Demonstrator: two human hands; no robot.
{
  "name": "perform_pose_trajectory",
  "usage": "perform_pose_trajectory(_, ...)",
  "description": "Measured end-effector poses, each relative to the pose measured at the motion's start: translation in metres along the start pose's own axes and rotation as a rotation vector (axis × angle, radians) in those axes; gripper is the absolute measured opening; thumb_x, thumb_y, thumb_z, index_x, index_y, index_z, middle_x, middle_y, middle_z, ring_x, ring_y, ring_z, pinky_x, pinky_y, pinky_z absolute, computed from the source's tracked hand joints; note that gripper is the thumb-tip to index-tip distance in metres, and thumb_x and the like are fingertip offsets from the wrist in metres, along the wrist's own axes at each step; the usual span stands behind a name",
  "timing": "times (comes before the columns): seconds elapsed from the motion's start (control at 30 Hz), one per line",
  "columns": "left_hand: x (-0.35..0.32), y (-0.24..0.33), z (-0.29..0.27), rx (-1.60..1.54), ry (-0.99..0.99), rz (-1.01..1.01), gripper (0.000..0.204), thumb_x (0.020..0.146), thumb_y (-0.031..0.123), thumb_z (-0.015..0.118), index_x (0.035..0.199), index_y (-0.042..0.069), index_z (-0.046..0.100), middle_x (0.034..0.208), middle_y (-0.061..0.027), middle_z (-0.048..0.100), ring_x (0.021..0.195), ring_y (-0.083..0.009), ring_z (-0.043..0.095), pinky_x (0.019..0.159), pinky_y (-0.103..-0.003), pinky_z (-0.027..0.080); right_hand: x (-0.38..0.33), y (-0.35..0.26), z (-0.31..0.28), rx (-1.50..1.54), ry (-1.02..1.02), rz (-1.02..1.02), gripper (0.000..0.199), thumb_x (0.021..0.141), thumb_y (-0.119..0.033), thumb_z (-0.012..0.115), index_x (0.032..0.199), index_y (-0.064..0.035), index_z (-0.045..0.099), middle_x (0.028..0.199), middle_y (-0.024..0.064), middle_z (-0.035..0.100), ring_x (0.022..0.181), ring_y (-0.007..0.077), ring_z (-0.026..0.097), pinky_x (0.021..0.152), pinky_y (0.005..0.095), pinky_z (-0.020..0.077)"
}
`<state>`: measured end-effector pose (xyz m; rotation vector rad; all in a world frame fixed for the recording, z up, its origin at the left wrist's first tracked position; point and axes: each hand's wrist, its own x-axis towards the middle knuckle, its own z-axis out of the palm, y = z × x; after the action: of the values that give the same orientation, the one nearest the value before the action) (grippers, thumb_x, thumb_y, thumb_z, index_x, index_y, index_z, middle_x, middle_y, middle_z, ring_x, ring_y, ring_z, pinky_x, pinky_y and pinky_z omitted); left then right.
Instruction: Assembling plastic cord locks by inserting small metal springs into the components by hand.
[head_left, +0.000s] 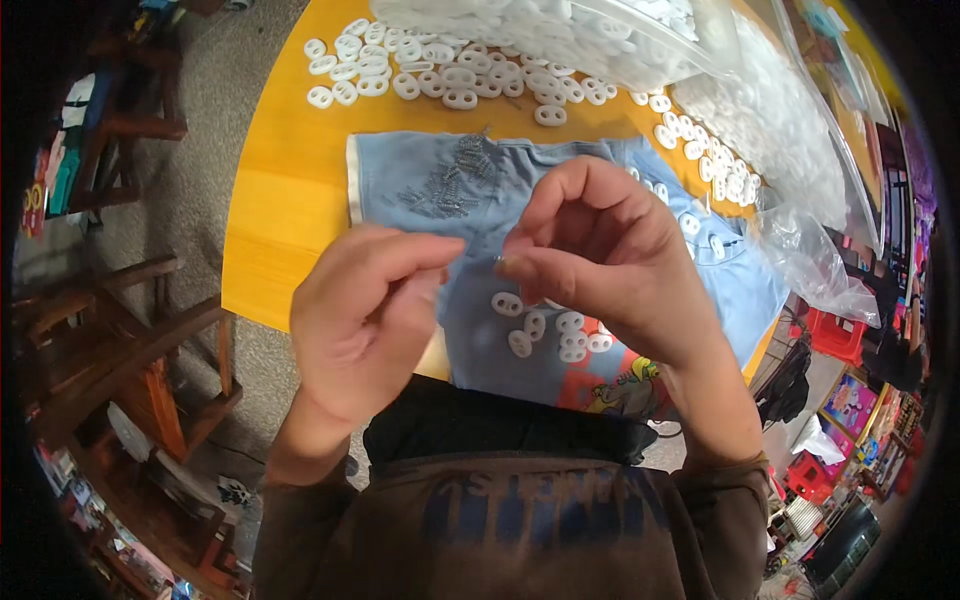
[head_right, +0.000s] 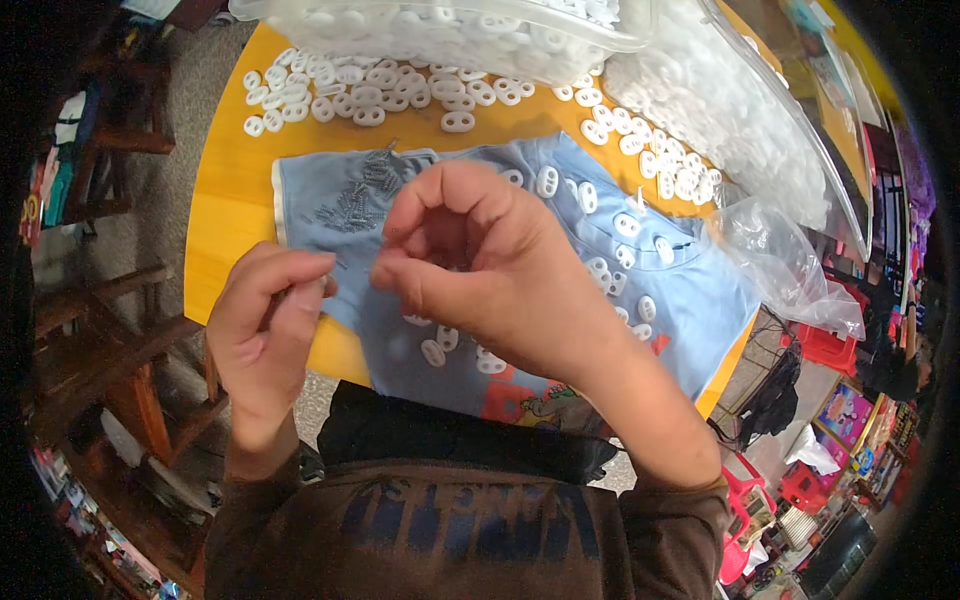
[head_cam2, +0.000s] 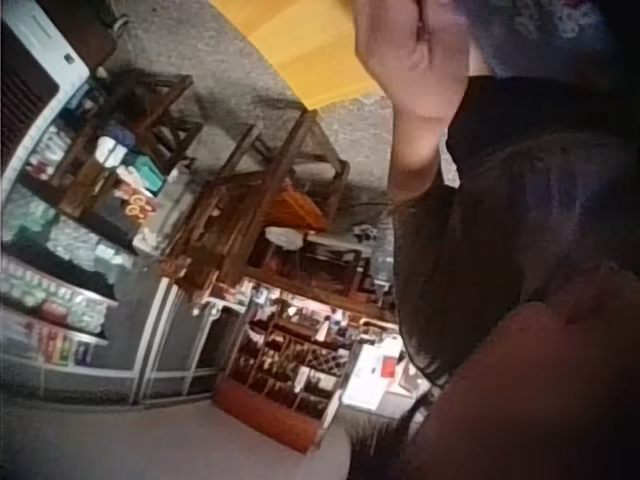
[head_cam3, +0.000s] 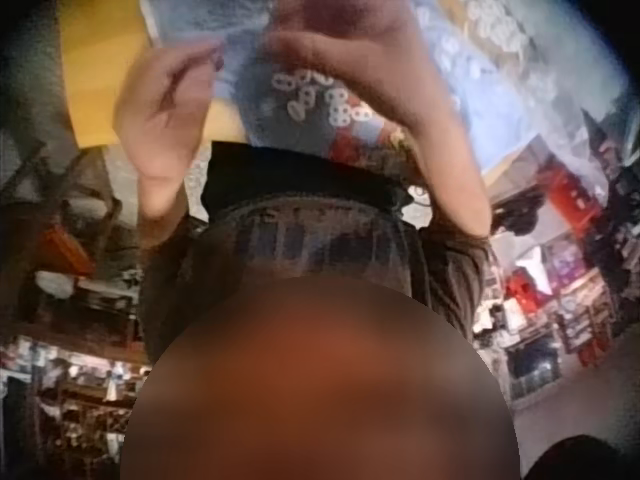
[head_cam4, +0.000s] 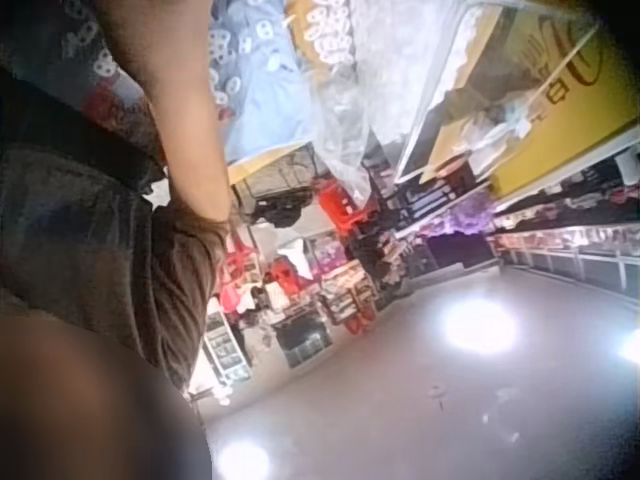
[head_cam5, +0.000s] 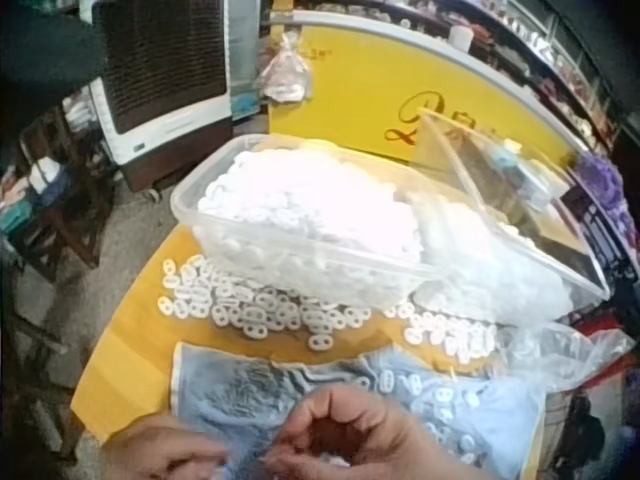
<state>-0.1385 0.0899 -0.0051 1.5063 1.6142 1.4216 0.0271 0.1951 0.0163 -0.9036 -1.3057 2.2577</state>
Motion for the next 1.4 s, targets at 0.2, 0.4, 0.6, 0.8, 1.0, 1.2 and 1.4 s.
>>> perform_pose_trajectory(0.2, 0.01, 0.013, 0.011, -0.208, -0.105, -0.147, 0.016, 0.071, -0.003, 0.062, 0.086, 0.004, 0.062, 0.073, -0.0052, 0.057, 0.063, -0.01, 0.054, 0.053, -0.019, 0.042, -0.005, -0.004, -0.002, 0.089, -0.045, 0.041, 0.024, 0.074, 0.004, 0.066, 0.09, -0.0038, 0.05, 0.081, 0.0067, 0.062, 0.074, 0.0097, 0.059, 0.062, 0.0213, 0.0493)
perform_pose_trajectory(0.4, 0.012, 0.012, 0.009, -0.225, -0.155, -0.234, 0.009, 0.073, -0.002, 0.062, 0.08, 0.003, 0.06, 0.073, -0.0032, 0.056, 0.062, -0.0083, 0.053, 0.052, -0.019, 0.042, -0.005, -0.002, -0.002, 0.1, -0.046, 0.039, 0.02, 0.077, 0.001, 0.064, 0.089, -0.0046, 0.049, 0.076, -0.0003, 0.059, 0.068, 0.0033, 0.055, 0.058, 0.016, 0.0439)
perform_pose_trajectory(0.6, 0.008, 0.011, 0.011, -0.272, -0.067, -0.299, 0.009, 0.075, -0.004, 0.06, 0.081, 0.002, 0.057, 0.073, 0.0006, 0.053, 0.062, -0.0037, 0.046, 0.057, -0.017, 0.038, -0.003, 0.002, -0.001, 0.037, -0.02, -0.069, 0.02, 0.077, 0.002, 0.064, 0.09, -0.0044, 0.049, 0.078, -0.0003, 0.057, 0.072, 0.0038, 0.054, 0.062, 0.0168, 0.0442)
perform_pose_trajectory(0.8, 0.006, 0.011, 0.013, -0.466, -0.018, -0.355, 0.009, 0.078, -0.004, 0.059, 0.085, 0.001, 0.055, 0.076, 0.0014, 0.052, 0.066, -0.0028, 0.045, 0.06, -0.016, 0.037, -0.004, 0.003, 0.002, -0.038, -0.015, -0.135, 0.028, 0.073, 0.006, 0.065, 0.094, -0.004, 0.049, 0.086, 0.0039, 0.059, 0.082, 0.0095, 0.056, 0.074, 0.0224, 0.045)
perform_pose_trajectory(1.0, 0.006, 0.01, 0.02, -0.386, -0.02, -0.328, 0.011, 0.076, -0.005, 0.06, 0.084, 0.002, 0.056, 0.074, 0.0008, 0.052, 0.064, -0.0035, 0.046, 0.058, -0.016, 0.037, -0.004, 0.005, 0.003, -0.088, 0.01, -0.224, 0.029, 0.073, 0.006, 0.064, 0.095, -0.004, 0.048, 0.088, 0.0032, 0.057, 0.083, 0.01, 0.055, 0.076, 0.0231, 0.0443)
perform_pose_trajectory(1.2, 0.009, 0.011, 0.022, -0.16, -0.023, -0.22, 0.014, 0.07, -0.006, 0.064, 0.079, 0.004, 0.058, 0.069, -0.0015, 0.052, 0.059, -0.0057, 0.047, 0.052, -0.017, 0.038, -0.005, 0.005, 0.003, -0.265, 0.037, -0.304, 0.033, 0.074, 0.008, 0.062, 0.099, -0.0035, 0.045, 0.087, 0.005, 0.056, 0.08, 0.0106, 0.055, 0.073, 0.0228, 0.0444)
perform_pose_trajectory(1.4, 0.008, 0.003, 0.022, -0.158, -0.021, -0.163, 0.009, 0.073, -0.002, 0.062, 0.079, 0.003, 0.058, 0.069, -0.0012, 0.052, 0.059, -0.0059, 0.047, 0.052, -0.018, 0.037, -0.005, 0.006, 0.009, -0.295, 0.075, -0.313, 0.04, 0.073, 0.01, 0.062, 0.104, -0.0043, 0.041, 0.085, 0.0058, 0.056, 0.078, 0.0105, 0.055, 0.069, 0.0218, 0.0439)
